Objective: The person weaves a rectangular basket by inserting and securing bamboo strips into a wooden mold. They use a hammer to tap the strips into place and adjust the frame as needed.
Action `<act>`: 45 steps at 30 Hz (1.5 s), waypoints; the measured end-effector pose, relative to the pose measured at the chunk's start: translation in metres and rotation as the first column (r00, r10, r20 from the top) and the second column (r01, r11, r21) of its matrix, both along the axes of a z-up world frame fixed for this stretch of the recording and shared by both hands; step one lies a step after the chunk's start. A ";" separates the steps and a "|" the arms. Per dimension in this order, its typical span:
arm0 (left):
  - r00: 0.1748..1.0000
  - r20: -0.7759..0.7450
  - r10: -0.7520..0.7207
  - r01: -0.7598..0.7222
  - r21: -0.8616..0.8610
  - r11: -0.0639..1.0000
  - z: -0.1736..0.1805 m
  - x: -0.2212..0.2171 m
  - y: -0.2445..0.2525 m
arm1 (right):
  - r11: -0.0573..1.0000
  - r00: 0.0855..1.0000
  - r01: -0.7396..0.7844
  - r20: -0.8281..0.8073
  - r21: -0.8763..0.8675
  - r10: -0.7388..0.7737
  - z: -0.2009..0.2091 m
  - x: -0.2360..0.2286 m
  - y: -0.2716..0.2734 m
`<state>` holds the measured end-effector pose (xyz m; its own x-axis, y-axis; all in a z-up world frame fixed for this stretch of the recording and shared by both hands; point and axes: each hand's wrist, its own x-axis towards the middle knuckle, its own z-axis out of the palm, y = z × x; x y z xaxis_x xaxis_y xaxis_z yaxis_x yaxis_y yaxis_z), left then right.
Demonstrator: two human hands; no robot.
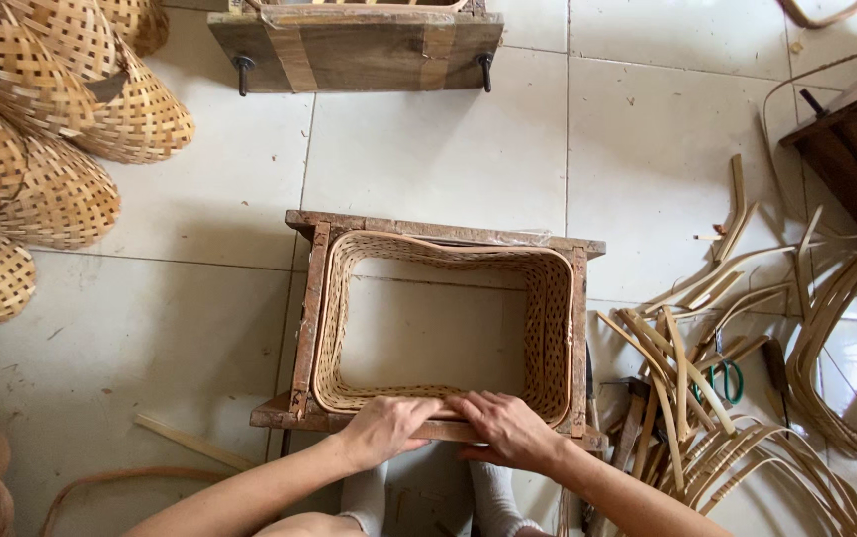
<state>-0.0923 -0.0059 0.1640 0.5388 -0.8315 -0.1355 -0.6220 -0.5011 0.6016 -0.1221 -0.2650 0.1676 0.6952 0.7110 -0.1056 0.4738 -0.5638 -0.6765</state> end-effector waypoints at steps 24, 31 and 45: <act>0.917 0.333 0.218 -0.254 0.066 0.965 -0.038 0.238 -0.072 | 0.862 0.759 0.506 0.483 -0.015 -0.437 -0.036 0.193 -0.027; 0.921 0.280 0.271 -0.267 -0.053 0.962 -0.029 0.230 -0.075 | 0.848 0.702 0.477 0.481 0.230 -0.525 -0.040 0.179 -0.020; 0.873 0.367 0.322 -0.287 -0.149 0.946 -0.029 0.228 -0.082 | 0.890 0.717 0.454 0.614 -0.052 -0.330 -0.043 0.205 -0.025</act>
